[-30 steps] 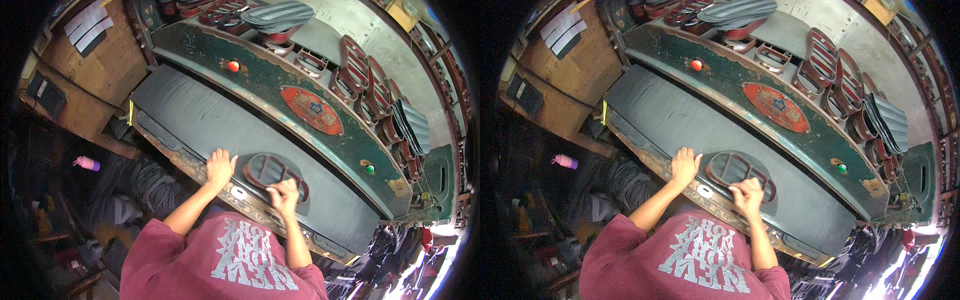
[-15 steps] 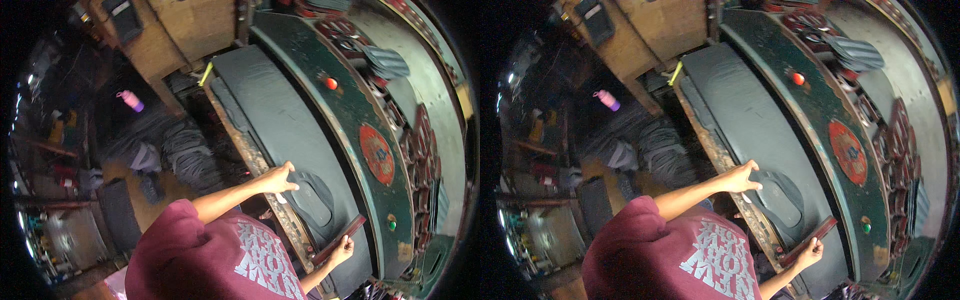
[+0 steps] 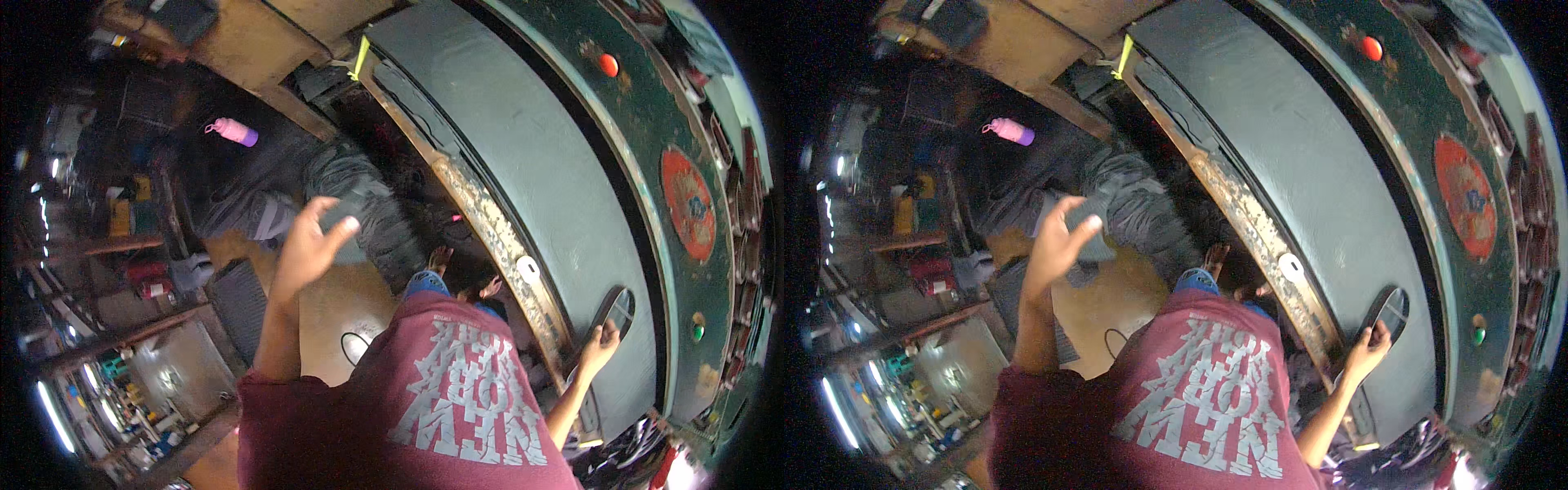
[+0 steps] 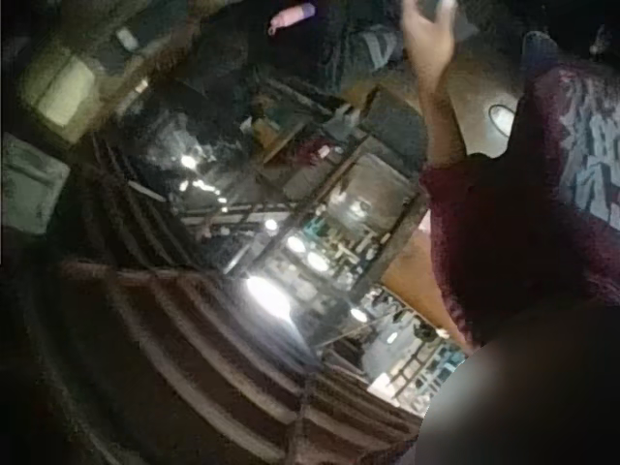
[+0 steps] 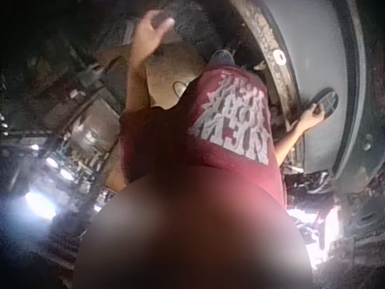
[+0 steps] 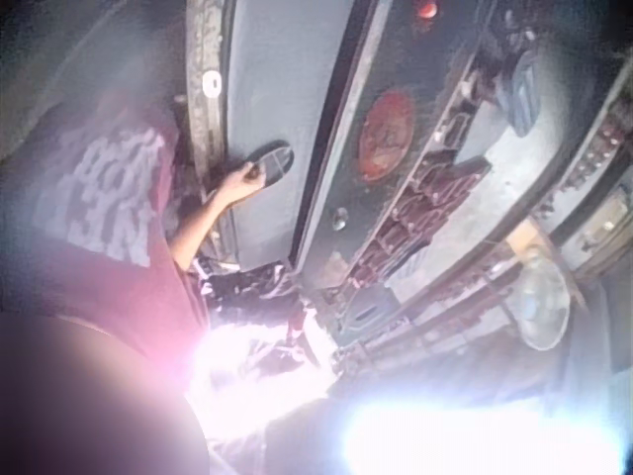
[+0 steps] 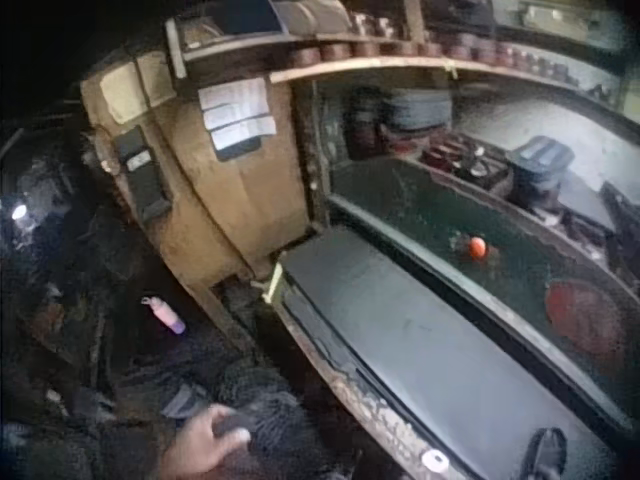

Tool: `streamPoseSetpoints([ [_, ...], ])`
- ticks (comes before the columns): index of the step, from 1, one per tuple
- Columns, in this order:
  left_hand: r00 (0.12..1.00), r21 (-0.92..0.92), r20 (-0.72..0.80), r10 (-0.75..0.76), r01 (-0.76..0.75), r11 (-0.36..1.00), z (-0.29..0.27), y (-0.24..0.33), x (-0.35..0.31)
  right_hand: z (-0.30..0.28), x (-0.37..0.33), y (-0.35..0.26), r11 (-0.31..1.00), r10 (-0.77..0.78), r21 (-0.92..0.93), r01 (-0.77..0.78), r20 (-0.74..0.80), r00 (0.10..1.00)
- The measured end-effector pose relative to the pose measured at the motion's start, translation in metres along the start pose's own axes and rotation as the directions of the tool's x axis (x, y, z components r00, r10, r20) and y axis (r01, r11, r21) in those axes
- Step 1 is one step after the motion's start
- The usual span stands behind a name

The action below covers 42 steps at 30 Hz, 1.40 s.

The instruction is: The person repeatedly picks up a black rubber sole and a metal slipper frame, places the sole on a press, and presses it into the frame. The person then removes the assembled slipper and repeats the process with additional soles and frames.

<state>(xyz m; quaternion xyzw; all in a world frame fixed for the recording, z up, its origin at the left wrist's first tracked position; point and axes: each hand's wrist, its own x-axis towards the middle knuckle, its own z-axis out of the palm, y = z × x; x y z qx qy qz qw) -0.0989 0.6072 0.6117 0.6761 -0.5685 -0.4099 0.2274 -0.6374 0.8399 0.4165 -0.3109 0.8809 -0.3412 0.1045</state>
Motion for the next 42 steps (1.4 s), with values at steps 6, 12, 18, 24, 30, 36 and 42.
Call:
streamPoseSetpoints([
  [6,0.979,0.200,-0.180,0.093,-0.056,0.978,-0.048,-0.140,0.060,-0.041,-0.024,0.014,0.887,0.005,-0.461,0.035,0.086,0.996],
  [12,0.965,0.292,-0.262,0.023,0.057,0.955,-0.047,-0.334,0.064,-0.085,-0.042,-0.002,0.948,-0.038,-0.261,0.183,0.478,0.877],
  [18,0.818,0.405,-0.222,-0.530,0.572,0.713,-0.002,-0.428,0.084,-0.078,-0.039,-0.008,0.960,-0.048,-0.225,0.167,0.456,0.889],
  [24,0.976,-0.146,-0.217,0.032,-0.065,0.987,0.034,-0.258,0.177,-0.082,-0.046,-0.004,0.977,0.084,0.141,-0.162,0.446,0.891],
  [30,0.920,0.004,0.177,0.349,-0.355,0.935,0.130,0.003,0.180,-0.079,-0.089,-0.016,0.108,0.289,0.927,-0.358,0.315,0.904],
  [36,0.424,-0.360,0.733,0.532,-0.421,0.832,0.282,0.151,0.058,-0.048,-0.119,-0.027,-0.323,0.537,0.938,0.127,0.071,0.840],
  [42,-0.191,-0.557,0.799,0.569,-0.592,0.583,0.362,0.194,-0.065,-0.045,-0.104,-0.049,0.033,0.587,0.991,0.130,-0.124,0.800],
])
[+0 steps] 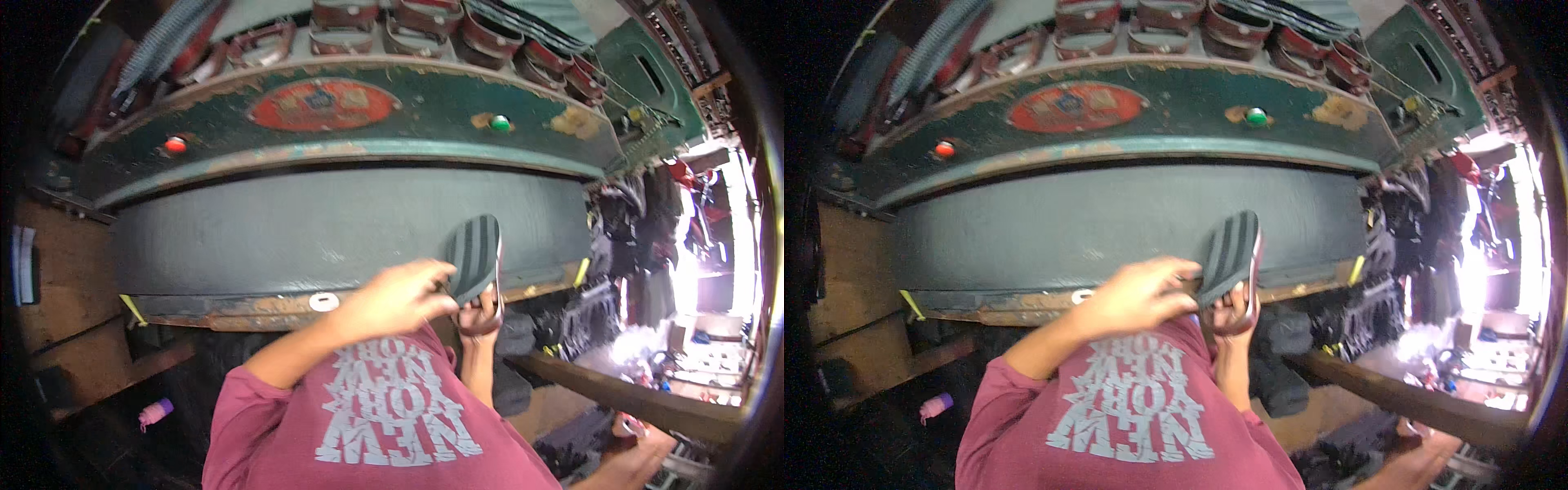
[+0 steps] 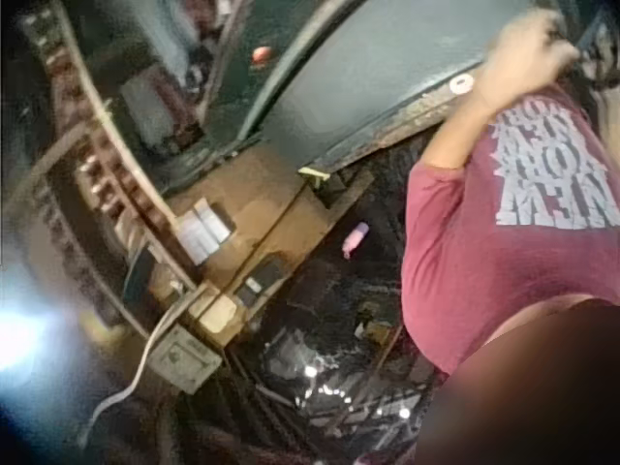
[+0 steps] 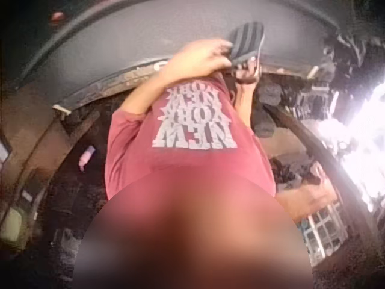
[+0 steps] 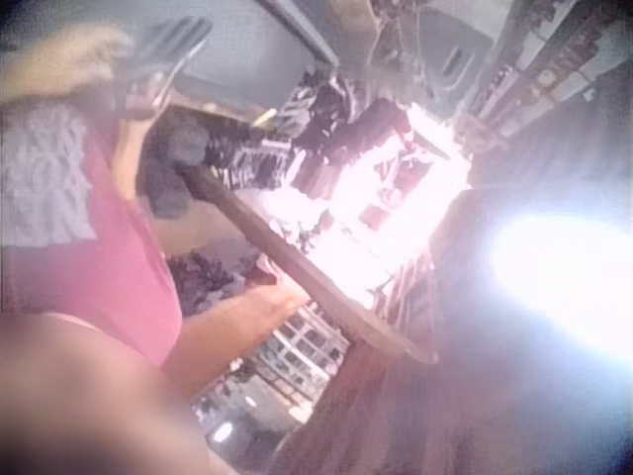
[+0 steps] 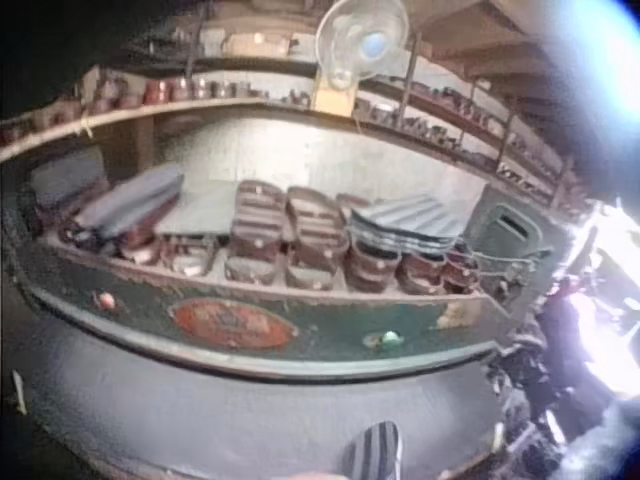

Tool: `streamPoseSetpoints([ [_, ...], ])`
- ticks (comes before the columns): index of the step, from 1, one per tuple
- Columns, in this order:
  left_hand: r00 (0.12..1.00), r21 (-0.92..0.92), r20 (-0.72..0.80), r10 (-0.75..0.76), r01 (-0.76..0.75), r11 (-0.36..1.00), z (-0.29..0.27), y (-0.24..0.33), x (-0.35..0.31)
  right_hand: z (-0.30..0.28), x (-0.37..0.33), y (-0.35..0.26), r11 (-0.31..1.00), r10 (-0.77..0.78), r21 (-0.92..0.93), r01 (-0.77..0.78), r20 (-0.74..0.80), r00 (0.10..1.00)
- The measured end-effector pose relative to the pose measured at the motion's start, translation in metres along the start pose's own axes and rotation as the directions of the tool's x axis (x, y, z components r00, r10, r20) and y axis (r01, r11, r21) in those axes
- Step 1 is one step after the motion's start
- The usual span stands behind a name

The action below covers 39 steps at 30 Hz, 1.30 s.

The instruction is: The person repeatedly picks up a black rubber sole and a metal slipper frame, places the sole on a press, and presses it into the frame. The person then removes the assembled slipper and repeats the process with additional soles and frames.

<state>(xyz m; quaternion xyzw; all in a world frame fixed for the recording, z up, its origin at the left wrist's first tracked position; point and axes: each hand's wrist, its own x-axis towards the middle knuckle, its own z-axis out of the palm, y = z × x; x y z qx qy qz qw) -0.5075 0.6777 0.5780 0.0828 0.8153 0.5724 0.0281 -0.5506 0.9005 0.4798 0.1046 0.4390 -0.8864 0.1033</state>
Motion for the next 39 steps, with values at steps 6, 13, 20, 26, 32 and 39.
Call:
streamPoseSetpoints([
  [6,0.985,0.262,0.107,-0.134,0.102,0.960,-0.010,0.014,0.015,0.009,0.008,-0.047,0.653,0.158,-0.757,0.023,0.166,0.973],
  [13,0.894,0.457,-0.431,0.120,0.102,0.884,-0.199,0.119,-0.062,-0.030,0.012,-0.167,0.812,0.089,-0.576,0.100,0.290,0.953],
  [20,0.596,-0.122,-0.799,-0.080,-0.029,0.992,-0.399,0.102,-0.048,-0.085,0.101,-0.122,0.543,-0.241,-0.827,0.148,0.015,0.970],
  [26,0.499,-0.221,-0.764,-0.410,0.394,0.892,-0.480,0.067,-0.049,-0.084,0.138,-0.077,0.837,-0.066,-0.541,-0.087,-0.259,0.964],
  [32,0.496,0.519,-0.771,0.399,0.853,-0.057,-0.435,0.118,0.001,-0.045,0.134,-0.047,-0.034,-0.104,-0.969,0.246,0.248,0.963],
  [39,0.910,0.891,-0.168,0.380,-0.025,0.454,-0.274,0.130,0.181,-0.030,0.137,-0.019,-0.066,-0.041,-0.972,0.226,0.229,0.973],
])
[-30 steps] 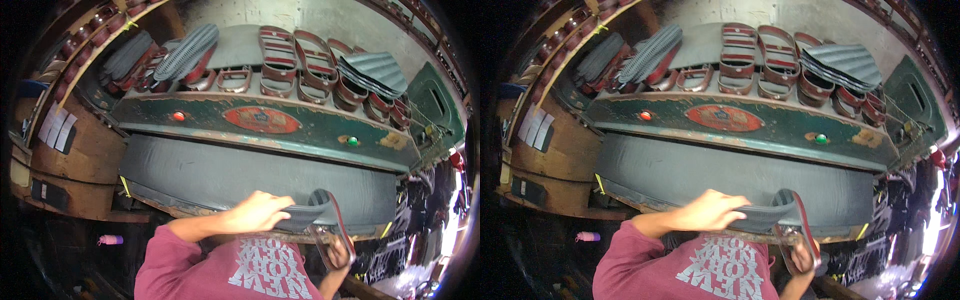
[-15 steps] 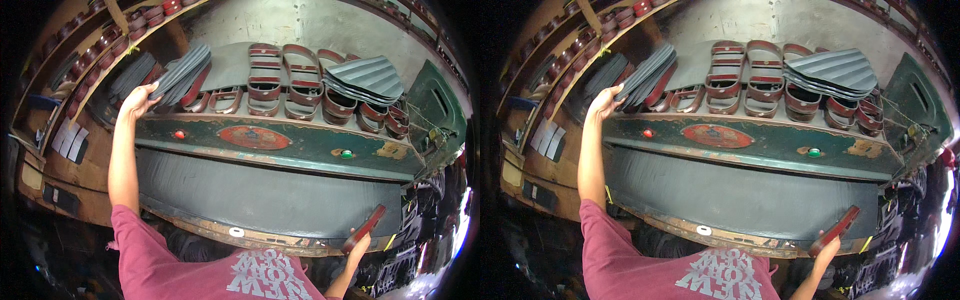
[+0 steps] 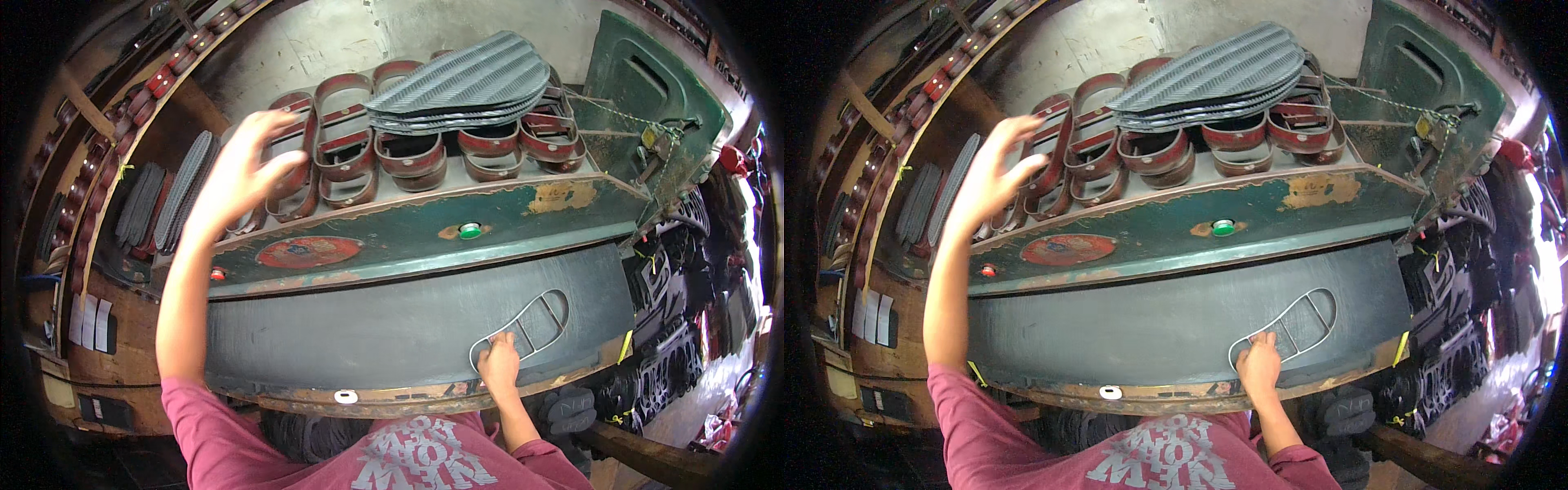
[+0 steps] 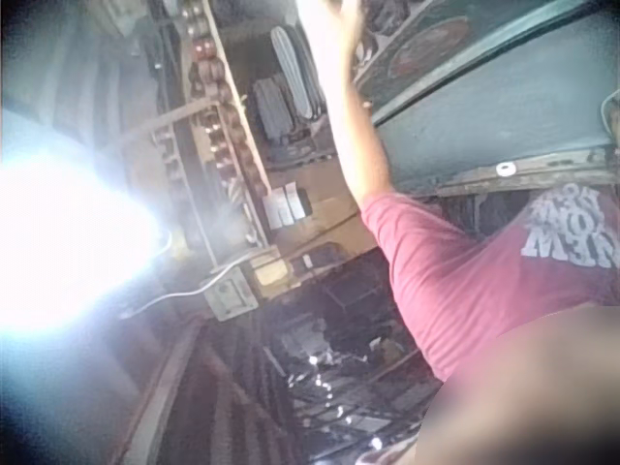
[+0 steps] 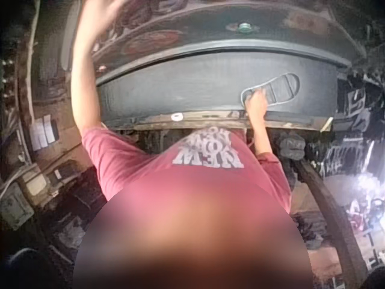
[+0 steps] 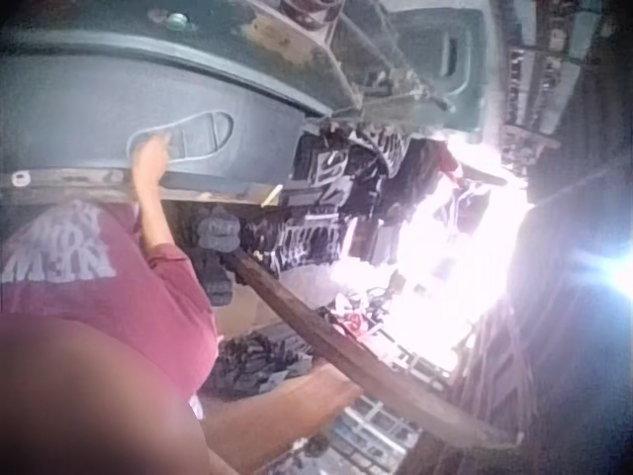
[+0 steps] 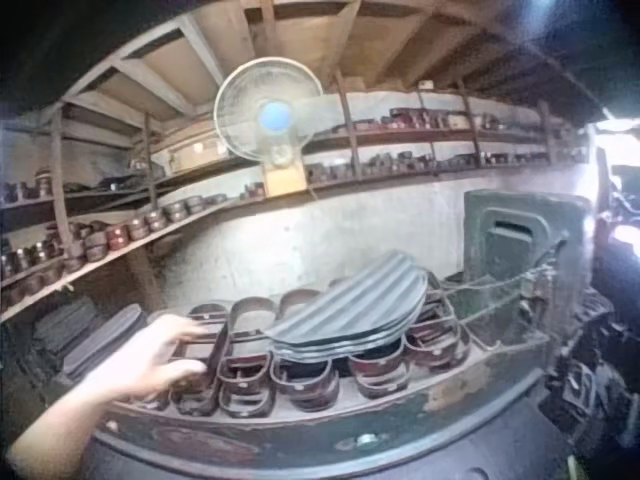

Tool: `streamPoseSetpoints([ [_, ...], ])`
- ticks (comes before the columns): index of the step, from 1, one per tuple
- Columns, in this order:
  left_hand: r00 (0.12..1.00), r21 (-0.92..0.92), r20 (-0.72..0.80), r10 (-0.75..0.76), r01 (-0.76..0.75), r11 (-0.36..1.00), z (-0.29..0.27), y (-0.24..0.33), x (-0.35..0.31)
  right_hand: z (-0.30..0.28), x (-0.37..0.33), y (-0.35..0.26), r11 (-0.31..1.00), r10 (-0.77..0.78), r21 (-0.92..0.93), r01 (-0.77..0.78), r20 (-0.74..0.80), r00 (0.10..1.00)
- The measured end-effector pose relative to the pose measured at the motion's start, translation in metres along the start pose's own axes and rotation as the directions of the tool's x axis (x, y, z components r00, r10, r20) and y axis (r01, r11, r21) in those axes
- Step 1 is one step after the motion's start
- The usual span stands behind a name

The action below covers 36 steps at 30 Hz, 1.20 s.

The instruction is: The person repeatedly picks up a black rubber sole and a metal slipper frame, places the sole on a press, and presses it into the frame. The person then removes the assembled slipper and repeats the process with additional soles and frames.

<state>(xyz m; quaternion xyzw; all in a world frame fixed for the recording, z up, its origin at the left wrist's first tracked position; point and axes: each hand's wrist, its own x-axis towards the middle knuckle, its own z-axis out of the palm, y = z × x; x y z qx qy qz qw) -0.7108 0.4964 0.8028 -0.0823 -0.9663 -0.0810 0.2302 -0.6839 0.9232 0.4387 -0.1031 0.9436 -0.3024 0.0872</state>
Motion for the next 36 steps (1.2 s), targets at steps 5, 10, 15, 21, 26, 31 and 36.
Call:
streamPoseSetpoints([
  [5,0.996,-0.066,0.060,0.067,-0.063,0.996,0.072,0.050,0.097,-0.008,0.000,0.006,0.999,-0.035,0.042,0.032,0.060,0.998],
  [10,0.974,-0.237,0.221,-0.044,0.098,0.967,0.074,0.039,0.133,-0.010,-0.001,0.003,0.999,-0.027,0.047,0.025,0.051,0.998],
  [15,0.967,-0.217,0.254,-0.028,0.085,0.972,0.072,0.029,0.137,-0.008,-0.001,0.001,0.999,-0.005,0.053,0.003,0.035,0.999],
  [21,0.978,-0.227,0.210,-0.011,0.060,0.972,0.074,0.033,0.133,-0.010,-0.001,0.001,0.998,0.011,0.056,-0.014,0.056,0.998],
  [26,0.965,-0.235,0.254,-0.066,0.127,0.964,0.069,0.040,0.131,-0.009,-0.001,0.001,1.000,0.002,0.025,-0.004,0.056,0.998],
  [31,0.983,-0.066,0.171,-0.067,0.079,0.995,0.081,0.039,0.132,-0.009,-0.002,0.001,1.000,-0.002,-0.003,0.002,0.040,0.999],
  [36,0.934,0.340,-0.161,0.320,-0.252,0.906,0.093,0.034,0.129,-0.010,-0.005,-0.004,1.000,0.005,0.002,-0.005,-0.005,1.000],
])
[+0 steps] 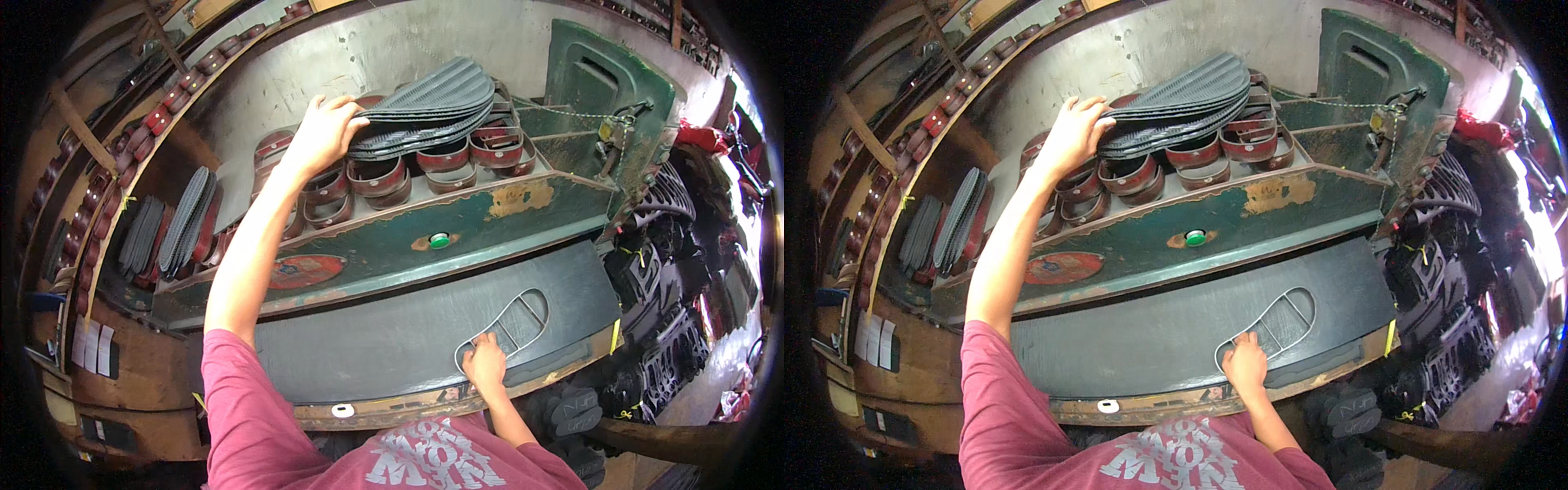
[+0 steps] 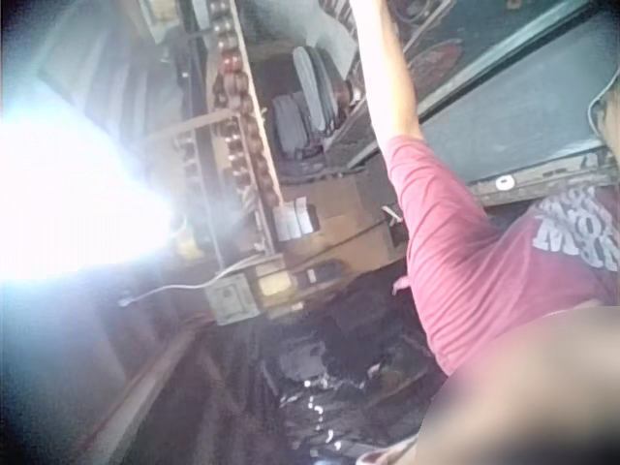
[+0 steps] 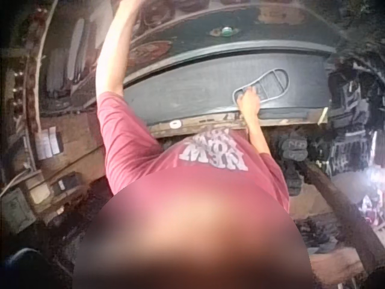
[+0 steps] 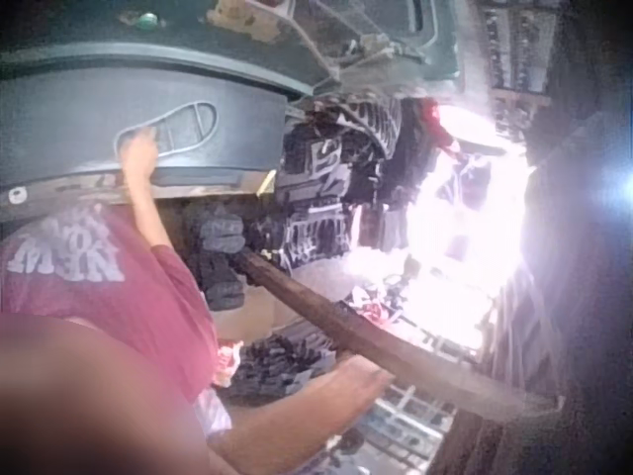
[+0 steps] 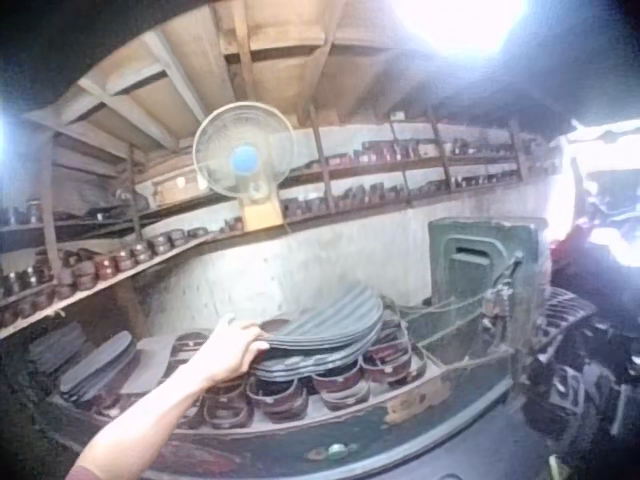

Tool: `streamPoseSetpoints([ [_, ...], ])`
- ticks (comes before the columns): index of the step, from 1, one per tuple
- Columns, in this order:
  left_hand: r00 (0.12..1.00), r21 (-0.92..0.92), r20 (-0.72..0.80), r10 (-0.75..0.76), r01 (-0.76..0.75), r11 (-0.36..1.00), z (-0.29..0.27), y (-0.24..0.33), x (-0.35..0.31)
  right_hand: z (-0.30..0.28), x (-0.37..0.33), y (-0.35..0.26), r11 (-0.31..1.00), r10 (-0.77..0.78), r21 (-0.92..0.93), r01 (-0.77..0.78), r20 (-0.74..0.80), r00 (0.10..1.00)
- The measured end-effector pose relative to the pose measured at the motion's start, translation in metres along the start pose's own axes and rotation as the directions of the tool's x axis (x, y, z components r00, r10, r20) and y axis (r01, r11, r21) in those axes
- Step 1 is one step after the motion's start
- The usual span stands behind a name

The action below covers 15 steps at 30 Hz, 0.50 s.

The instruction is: The person repeatedly picks up a black rubber sole and a metal slipper frame, places the sole on a press, and presses it into the frame. The person then removes the assembled slipper and repeats the process with additional soles and frames.

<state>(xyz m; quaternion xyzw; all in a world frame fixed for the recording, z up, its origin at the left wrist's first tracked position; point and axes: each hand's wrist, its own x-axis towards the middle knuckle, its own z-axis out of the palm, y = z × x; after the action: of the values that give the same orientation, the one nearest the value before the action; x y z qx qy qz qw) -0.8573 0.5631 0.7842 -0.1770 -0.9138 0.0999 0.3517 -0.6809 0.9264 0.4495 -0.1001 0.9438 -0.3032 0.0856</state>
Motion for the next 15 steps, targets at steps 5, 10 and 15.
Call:
streamPoseSetpoints([
  [5,0.995,0.040,-0.090,0.052,-0.048,0.998,-0.036,0.015,-0.004,0.002,-0.002,-0.003,1.000,-0.016,-0.014,0.015,-0.060,0.998],
  [10,0.933,0.123,-0.361,0.014,0.032,0.992,-0.114,0.020,-0.049,0.006,-0.004,-0.002,0.999,-0.023,-0.037,0.019,-0.106,0.994],
  [15,0.867,0.337,-0.483,-0.123,0.313,0.888,-0.238,0.021,-0.143,0.012,-0.004,0.000,0.998,-0.038,-0.048,0.031,-0.163,0.986],
])
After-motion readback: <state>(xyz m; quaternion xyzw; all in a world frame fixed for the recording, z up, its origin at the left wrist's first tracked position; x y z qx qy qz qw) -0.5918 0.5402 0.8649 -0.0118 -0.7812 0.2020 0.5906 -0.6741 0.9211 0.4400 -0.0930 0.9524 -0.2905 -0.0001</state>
